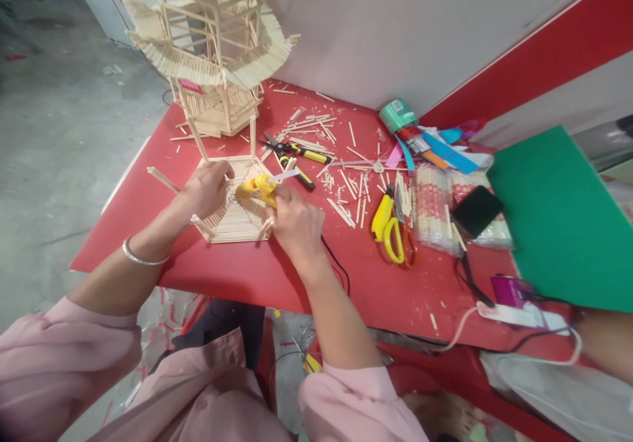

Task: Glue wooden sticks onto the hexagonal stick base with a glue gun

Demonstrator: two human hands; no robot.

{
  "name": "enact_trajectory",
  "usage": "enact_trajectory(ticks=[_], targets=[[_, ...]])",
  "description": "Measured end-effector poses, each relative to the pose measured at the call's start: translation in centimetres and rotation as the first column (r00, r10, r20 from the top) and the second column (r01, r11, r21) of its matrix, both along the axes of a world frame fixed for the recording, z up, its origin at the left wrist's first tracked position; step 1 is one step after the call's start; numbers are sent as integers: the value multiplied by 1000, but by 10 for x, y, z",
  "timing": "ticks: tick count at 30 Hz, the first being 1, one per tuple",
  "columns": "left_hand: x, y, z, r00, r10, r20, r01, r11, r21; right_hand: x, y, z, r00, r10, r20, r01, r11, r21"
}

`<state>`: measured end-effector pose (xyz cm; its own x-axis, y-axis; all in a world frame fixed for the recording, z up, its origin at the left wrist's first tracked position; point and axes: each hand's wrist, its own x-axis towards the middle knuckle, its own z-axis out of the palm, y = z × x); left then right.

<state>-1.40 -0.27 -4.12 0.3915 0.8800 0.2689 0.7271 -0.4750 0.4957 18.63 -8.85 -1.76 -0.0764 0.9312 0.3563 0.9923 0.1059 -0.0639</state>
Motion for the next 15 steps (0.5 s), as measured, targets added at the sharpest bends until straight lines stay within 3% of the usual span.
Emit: enact_trajectory(ticks=[15], targets=[[0,-1,1,999,6,-32,-6,1000,15,4,-6,-2,1000,-16,18,16,1000,15]])
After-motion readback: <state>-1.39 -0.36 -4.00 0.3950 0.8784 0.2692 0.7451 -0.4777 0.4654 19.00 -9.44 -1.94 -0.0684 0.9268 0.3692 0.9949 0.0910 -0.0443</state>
